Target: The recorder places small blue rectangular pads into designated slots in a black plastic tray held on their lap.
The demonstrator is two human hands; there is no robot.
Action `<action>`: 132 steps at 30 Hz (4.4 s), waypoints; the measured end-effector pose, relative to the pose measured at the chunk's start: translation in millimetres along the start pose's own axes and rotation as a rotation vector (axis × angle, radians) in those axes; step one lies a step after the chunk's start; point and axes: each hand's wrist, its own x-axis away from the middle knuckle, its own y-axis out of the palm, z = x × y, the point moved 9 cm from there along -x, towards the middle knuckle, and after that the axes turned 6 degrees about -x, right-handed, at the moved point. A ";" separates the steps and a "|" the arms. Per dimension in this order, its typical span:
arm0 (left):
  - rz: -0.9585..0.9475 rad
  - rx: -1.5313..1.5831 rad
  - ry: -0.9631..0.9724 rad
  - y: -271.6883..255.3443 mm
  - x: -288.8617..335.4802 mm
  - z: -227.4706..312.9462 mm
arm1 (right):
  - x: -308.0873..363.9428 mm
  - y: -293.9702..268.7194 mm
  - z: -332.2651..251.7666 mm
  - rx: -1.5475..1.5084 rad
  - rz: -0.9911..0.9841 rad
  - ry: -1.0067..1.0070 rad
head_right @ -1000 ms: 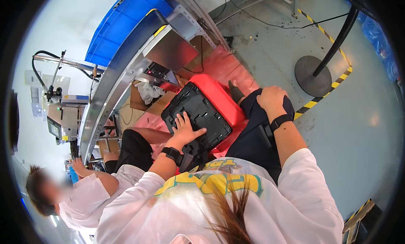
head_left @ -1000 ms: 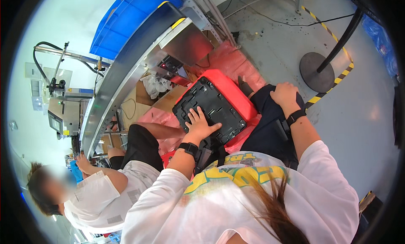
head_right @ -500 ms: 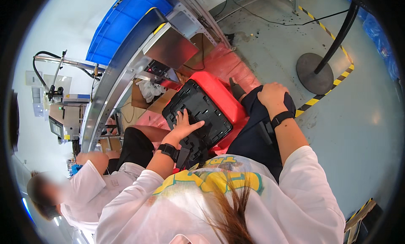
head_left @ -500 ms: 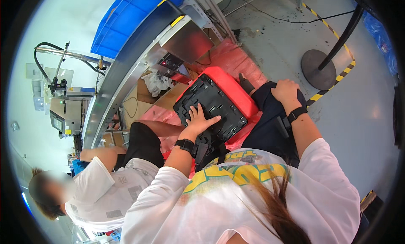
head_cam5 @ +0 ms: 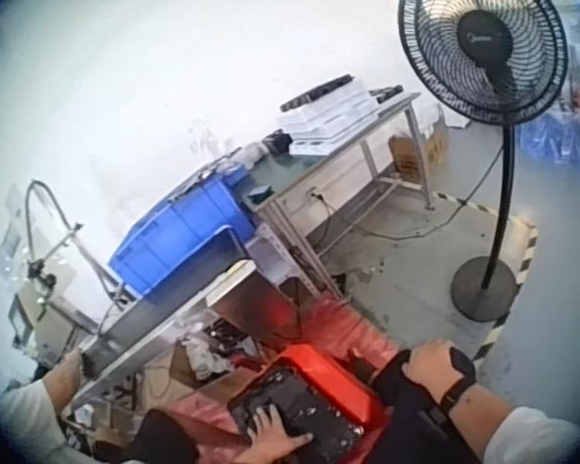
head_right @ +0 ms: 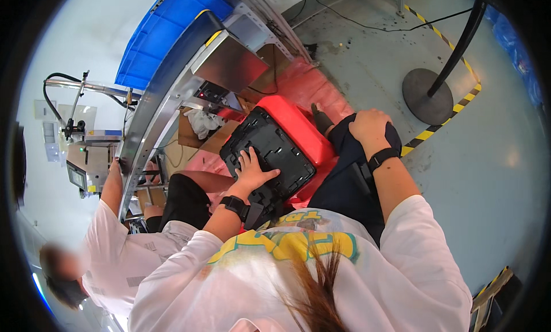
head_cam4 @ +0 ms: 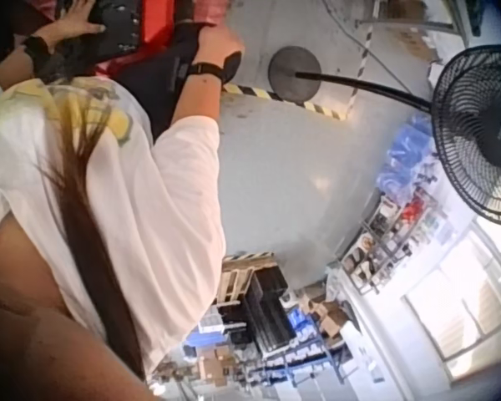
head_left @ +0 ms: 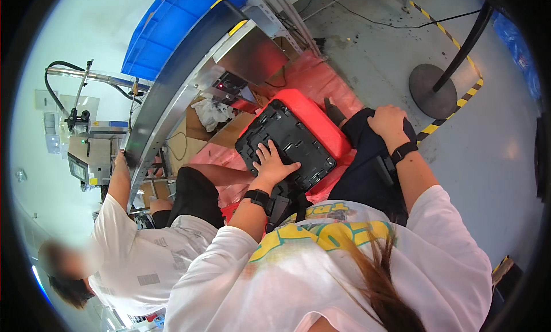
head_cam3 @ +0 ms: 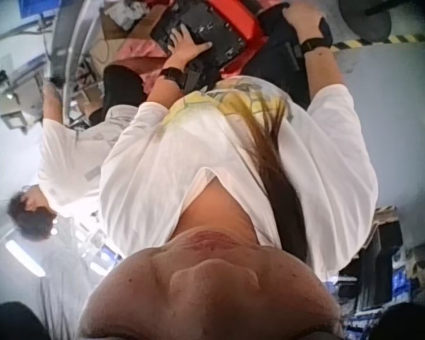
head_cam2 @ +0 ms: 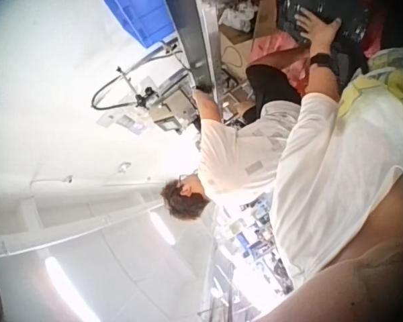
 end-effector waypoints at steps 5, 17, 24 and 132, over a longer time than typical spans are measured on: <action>-0.068 0.257 -0.014 -4.5 -9.0 -7.0 | 0.3 0.4 1.3 -0.009 -0.018 0.006; -0.087 0.397 0.017 -4.3 -13.1 -10.5 | 0.6 2.5 4.7 -0.011 -0.031 0.018; -0.077 -0.020 -0.053 -5.1 2.8 7.2 | 2.5 -2.7 0.0 0.005 -0.010 0.006; 0.559 -0.048 0.275 -39.6 -14.5 -31.8 | -2.5 -1.8 -2.5 0.058 -0.016 0.004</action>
